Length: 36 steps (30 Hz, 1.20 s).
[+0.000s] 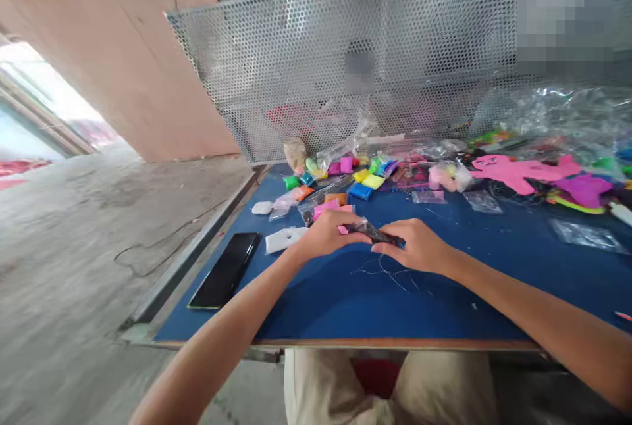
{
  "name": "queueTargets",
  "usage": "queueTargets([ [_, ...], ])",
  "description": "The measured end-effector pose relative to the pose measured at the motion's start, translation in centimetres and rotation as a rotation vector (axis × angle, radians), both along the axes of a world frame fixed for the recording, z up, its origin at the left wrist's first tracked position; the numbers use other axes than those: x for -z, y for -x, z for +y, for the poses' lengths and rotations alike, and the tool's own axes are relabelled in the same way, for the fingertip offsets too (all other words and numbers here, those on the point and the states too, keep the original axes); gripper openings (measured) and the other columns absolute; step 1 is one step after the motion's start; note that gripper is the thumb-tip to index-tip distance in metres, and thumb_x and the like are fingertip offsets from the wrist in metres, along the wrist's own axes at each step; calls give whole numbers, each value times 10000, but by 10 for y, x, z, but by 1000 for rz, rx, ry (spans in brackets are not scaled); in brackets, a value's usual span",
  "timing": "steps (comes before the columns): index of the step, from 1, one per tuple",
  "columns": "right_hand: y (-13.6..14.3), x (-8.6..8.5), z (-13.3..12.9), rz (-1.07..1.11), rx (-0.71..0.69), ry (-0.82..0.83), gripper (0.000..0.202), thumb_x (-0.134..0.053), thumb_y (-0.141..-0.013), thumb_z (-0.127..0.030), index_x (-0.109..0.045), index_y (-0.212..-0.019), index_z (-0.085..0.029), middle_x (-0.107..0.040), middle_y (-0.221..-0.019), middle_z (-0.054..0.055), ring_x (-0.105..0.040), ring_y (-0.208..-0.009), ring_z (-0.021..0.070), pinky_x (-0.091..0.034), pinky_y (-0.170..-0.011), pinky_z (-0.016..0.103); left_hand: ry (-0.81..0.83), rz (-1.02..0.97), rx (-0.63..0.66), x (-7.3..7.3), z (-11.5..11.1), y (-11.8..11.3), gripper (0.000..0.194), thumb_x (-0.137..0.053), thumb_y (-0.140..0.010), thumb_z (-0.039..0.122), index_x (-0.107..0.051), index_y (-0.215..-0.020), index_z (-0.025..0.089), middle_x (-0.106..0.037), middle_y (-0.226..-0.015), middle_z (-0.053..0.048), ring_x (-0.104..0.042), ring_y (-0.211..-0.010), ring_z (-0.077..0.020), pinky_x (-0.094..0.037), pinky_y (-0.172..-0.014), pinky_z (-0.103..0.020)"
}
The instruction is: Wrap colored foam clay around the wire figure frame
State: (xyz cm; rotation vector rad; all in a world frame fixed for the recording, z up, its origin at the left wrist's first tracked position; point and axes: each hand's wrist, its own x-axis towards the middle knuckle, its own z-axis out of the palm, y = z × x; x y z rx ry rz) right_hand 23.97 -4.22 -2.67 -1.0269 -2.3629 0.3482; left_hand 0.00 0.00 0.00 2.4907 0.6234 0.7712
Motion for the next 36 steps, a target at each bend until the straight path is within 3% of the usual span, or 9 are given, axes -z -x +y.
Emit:
queueTargets([
  [6, 0, 5, -2, -83, 39, -92, 381, -593, -917, -554, -681, -833, -193, -672, -719, 37, -595, -641, 179, -358, -604, 293, 91, 47, 1, 9, 3, -1, 384, -737, -820, 468, -692, -1040, 156, -729, -956, -79, -668, -856, -188, -514, -768, -285],
  [9, 3, 3, -3, 37, 28, -105, 389, -557, -953, -513, -699, -798, -186, -666, -708, 52, -600, -652, 178, -394, -620, 291, 171, -109, 25, 11, 5, -2, 547, -722, -810, 535, -634, -1193, 155, -706, -1006, -95, -660, -878, -206, -529, -778, -317],
  [15, 10, 4, -9, 348, -121, 53, 332, -577, -962, -444, -749, -789, -218, -750, -750, 20, -687, -699, 158, -483, -680, 255, 10, -155, 134, 9, -10, -17, 543, -516, -930, 576, -629, -1269, 167, -636, -1264, -161, -604, -1133, -285, -456, -1009, -446],
  [18, 8, 7, -7, 360, -60, 77, 344, -650, -913, -456, -711, -675, -214, -708, -621, -17, -635, -565, 123, -440, -585, 238, -16, -114, 51, 10, -16, -20, 445, -455, -982, 492, -684, -1159, 153, -698, -1126, -137, -643, -1012, -245, -500, -904, -379],
  [22, 2, 7, -3, 320, 121, -89, 393, -711, -859, -468, -609, -595, -194, -584, -518, -40, -483, -465, 91, -340, -502, 260, -77, 7, -119, 10, -14, -17, 429, -406, -1014, 453, -707, -1075, 154, -723, -897, -79, -639, -797, -184, -494, -734, -300],
  [26, 1, 3, -2, 392, 189, -276, 174, -664, -911, -383, -660, -843, -222, -610, -676, -21, -493, -556, 112, -397, -554, 266, -224, 173, -239, 8, -10, -14, 449, -406, -1010, 489, -701, -977, 152, -691, -787, -61, -608, -666, -156, -428, -615, -267],
  [30, 4, 1, -1, 404, 123, -375, 142, -643, -931, -301, -646, -1063, -248, -650, -938, 43, -606, -799, 169, -493, -675, 291, -374, 309, -249, 8, -10, -14, 441, -422, -1000, 521, -687, -1119, 189, -708, -762, -58, -653, -689, -182, -406, -615, -276],
  [33, 4, 1, 0, 344, 77, -392, 149, -625, -943, -263, -649, -1090, -266, -643, -1030, 57, -619, -967, 200, -522, -816, 335, -447, 357, -227, 12, -10, -15, 440, -412, -1003, 526, -688, -1125, 205, -725, -764, -63, -682, -728, -200, -406, -621, -280],
  [36, 3, 2, 0, 318, 64, -388, 106, -627, -942, -248, -655, -1042, -269, -639, -1008, 45, -616, -966, 199, -522, -861, 357, -476, 374, -236, 14, -10, -15, 454, -405, -1000, 542, -696, -1056, 198, -719, -731, -61, -682, -704, -203, -390, -595, -279],
])
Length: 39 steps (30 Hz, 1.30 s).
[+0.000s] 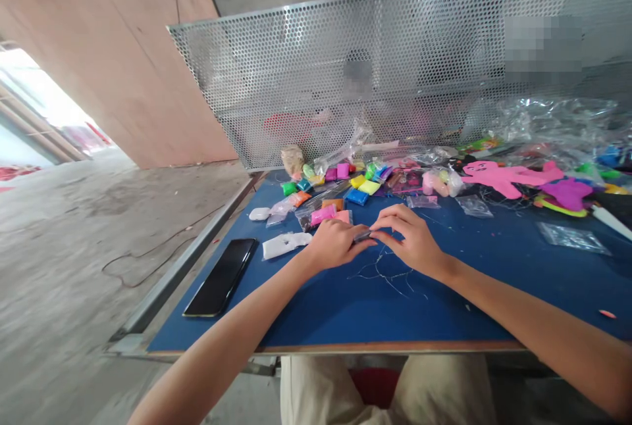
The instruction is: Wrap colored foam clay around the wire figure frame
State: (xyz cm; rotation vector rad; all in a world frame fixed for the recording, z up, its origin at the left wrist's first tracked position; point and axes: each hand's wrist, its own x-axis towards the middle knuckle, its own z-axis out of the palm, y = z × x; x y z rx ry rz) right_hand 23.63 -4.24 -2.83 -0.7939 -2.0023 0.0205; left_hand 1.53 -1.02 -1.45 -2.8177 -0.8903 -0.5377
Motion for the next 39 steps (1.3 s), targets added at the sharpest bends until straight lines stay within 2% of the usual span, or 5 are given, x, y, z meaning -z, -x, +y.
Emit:
queueTargets([
  [8, 0, 0, 0, -27, -7, 15, 103, -623, -945, -264, -647, -1045, -266, -637, -1028, 53, -609, -987, 209, -519, -879, 370, -16, 9, 2, 1, 0, 1, 466, -408, -991, 566, -694, -1025, 199, -701, -692, -54, -666, -665, -199, -376, -575, -279],
  [15, 1, -1, 0, -46, -32, 40, 43, -589, -962, -273, -626, -949, -256, -664, -965, 46, -613, -943, 214, -506, -881, 393, -17, 10, 14, 1, -1, 0, 474, -406, -987, 578, -697, -997, 204, -696, -680, -47, -661, -643, -188, -367, -567, -274],
  [22, 1, -2, -1, -27, -36, 49, 69, -606, -955, -278, -625, -1018, -258, -657, -999, 60, -606, -975, 223, -511, -878, 398, -4, 13, 12, 2, -1, 1, 477, -408, -985, 579, -701, -1024, 205, -705, -700, -53, -665, -658, -193, -377, -569, -275],
  [33, 1, 0, 0, -40, -36, 31, 73, -602, -958, -270, -617, -1028, -259, -662, -1001, 56, -609, -965, 222, -509, -867, 401, -13, 19, 5, 0, -2, 1, 492, -403, -985, 585, -705, -1022, 198, -703, -700, -55, -663, -657, -195, -371, -562, -274],
  [39, 1, 0, 1, -57, -35, 23, 33, -598, -959, -281, -615, -957, -254, -666, -963, 47, -615, -924, 218, -503, -859, 401, -31, 26, 0, 1, -1, 1, 498, -401, -981, 596, -707, -1011, 205, -694, -680, -49, -651, -631, -184, -362, -550, -267],
])
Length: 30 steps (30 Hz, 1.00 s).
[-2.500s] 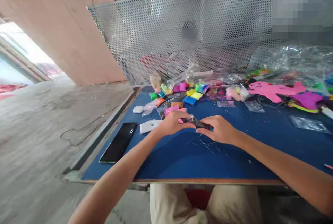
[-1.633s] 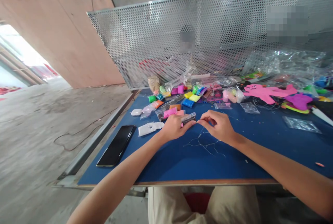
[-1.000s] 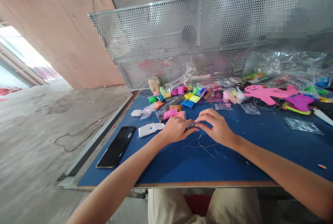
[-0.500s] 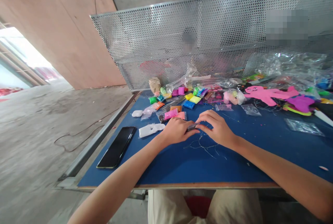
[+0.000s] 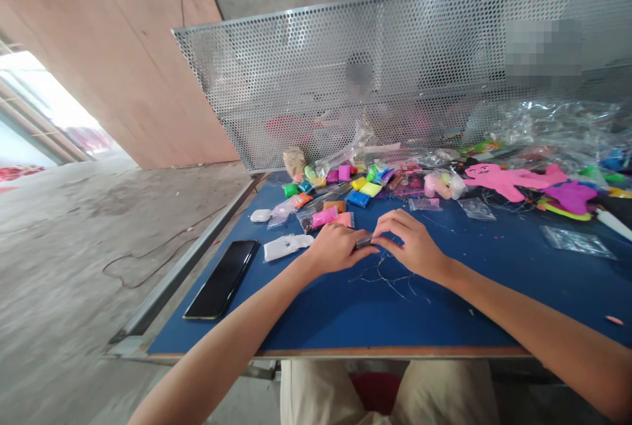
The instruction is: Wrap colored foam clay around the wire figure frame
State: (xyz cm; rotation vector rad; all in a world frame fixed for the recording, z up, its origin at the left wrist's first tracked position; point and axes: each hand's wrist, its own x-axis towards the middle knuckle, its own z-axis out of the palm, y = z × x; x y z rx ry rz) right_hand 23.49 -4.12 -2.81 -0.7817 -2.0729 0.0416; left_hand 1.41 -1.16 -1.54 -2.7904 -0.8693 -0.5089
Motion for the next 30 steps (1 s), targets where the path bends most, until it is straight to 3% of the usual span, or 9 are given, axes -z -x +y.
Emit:
queueTargets([
  [23, 0, 4, 1, -17, -11, 35, 67, -573, -970, -281, -628, -1002, -263, -659, -1010, 59, -621, -964, 225, -517, -864, 404, 57, 13, -14, 0, 0, 0, 497, -421, -967, 606, -697, -930, 194, -671, -671, -52, -630, -627, -186, -398, -572, -278],
  [26, 0, 7, 5, -66, -12, 42, 77, -569, -970, -286, -632, -1007, -264, -663, -1017, 59, -621, -962, 224, -521, -857, 395, 114, 31, 1, 0, 1, 1, 406, -454, -979, 539, -680, -1026, 205, -714, -829, -57, -663, -767, -199, -448, -627, -285],
  [30, -15, -3, 24, -168, 104, -32, 121, -582, -957, -334, -658, -990, -246, -681, -1032, 59, -621, -968, 228, -512, -860, 392, 106, -4, 106, -2, 5, 2, 314, -460, -1002, 379, -617, -1212, 205, -690, -1118, -69, -622, -1071, -217, -481, -906, -342],
])
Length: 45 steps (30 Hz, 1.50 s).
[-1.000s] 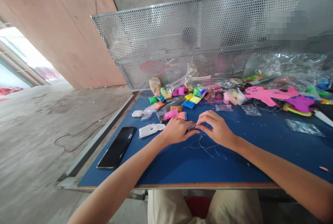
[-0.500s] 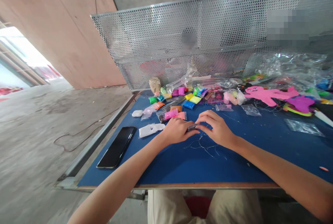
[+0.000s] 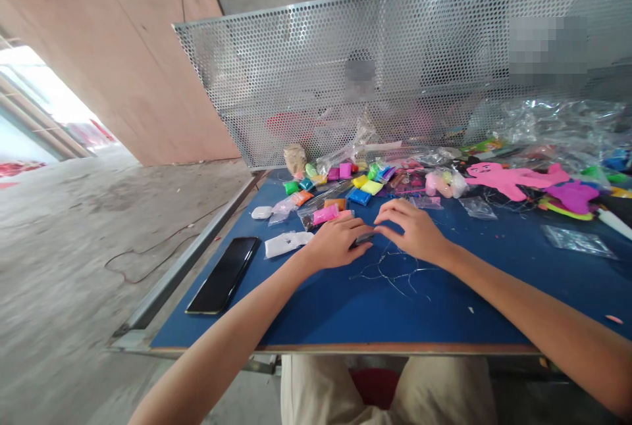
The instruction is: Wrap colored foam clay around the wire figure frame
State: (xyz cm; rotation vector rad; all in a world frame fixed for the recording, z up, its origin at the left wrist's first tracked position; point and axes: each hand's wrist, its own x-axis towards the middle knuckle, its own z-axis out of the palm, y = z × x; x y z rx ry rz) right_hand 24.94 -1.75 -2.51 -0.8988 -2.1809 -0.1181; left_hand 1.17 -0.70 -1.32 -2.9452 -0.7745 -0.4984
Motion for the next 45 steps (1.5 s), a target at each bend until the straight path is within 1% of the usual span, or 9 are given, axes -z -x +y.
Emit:
queueTargets([
  [3, -33, -16, 26, -86, 255, -49, 207, -535, -966, -363, -690, -1002, -231, -705, -1016, 73, -628, -988, 258, -491, -831, 407, -24, 21, -7, 0, 2, 2, 330, -442, -1004, 306, -568, -1288, 197, -669, -1157, -77, -589, -1128, -225, -436, -1011, -383],
  [8, -97, -30, 78, -348, 778, 215, 432, -537, -902, -508, -717, -1072, -155, -660, -1163, 177, -616, -1045, 354, -466, -788, 450, -47, 165, -98, 4, -6, -1, 357, -462, -975, 263, -525, -1316, 179, -653, -1122, -104, -587, -1087, -248, -462, -909, -370],
  [15, -99, -30, 108, -504, 953, 379, 522, -565, -862, -554, -640, -1157, -130, -698, -1077, 208, -664, -995, 378, -474, -786, 456, -154, 240, -174, 12, -15, -8, 439, -383, -1024, 395, -416, -1426, 221, -639, -1040, -90, -584, -1051, -259, -455, -819, -354],
  [22, -84, -25, 107, -526, 921, 370, 477, -590, -860, -363, -543, -1240, -80, -702, -1049, 246, -677, -1017, 383, -478, -820, 451, -126, 265, -245, 14, -10, -2, 426, -322, -1024, 501, -571, -1235, 227, -704, -899, -85, -642, -941, -260, -432, -756, -363],
  [29, -109, -24, 123, -439, 883, 417, 576, -647, -786, -466, -576, -1220, -95, -688, -1083, 265, -656, -1042, 414, -481, -817, 477, -84, 224, -195, 5, -10, -2, 439, -372, -994, 540, -659, -1130, 237, -722, -844, -88, -658, -897, -262, -424, -813, -402],
  [36, -123, -33, 125, -266, 748, 426, 506, -667, -761, -331, -604, -1251, -220, -722, -1130, 123, -692, -977, 294, -518, -799, 375, -18, 162, -179, -6, -6, 11, 657, -424, -873, 761, -696, -1140, 226, -719, -1008, -98, -642, -1011, -285, -452, -865, -404],
  [39, -128, -42, 115, 55, 553, 485, 520, -649, -814, -382, -581, -1300, -212, -747, -1071, 98, -712, -826, 225, -537, -673, 308, -39, 81, -186, -6, 1, 14, 508, -355, -986, 606, -711, -1103, 263, -693, -1148, -61, -607, -1122, -253, -417, -975, -400],
  [42, -128, -52, 100, 455, 331, 594, 559, -734, -754, -407, -624, -1257, -188, -762, -933, 96, -701, -711, 216, -523, -573, 294, -90, 25, -271, 1, 15, 22, 391, -311, -1049, 363, -612, -1283, 277, -623, -1321, -39, -538, -1246, -226, -393, -1017, -381],
  [45, -124, -65, 87, 533, 223, 697, 558, -774, -721, -402, -653, -1223, -192, -760, -911, 93, -695, -702, 213, -517, -544, 290, -112, 91, -324, 13, 32, 33, 392, -411, -1023, 345, -515, -1392, 263, -565, -1409, -59, -473, -1324, -245, -389, -1025, -382],
])
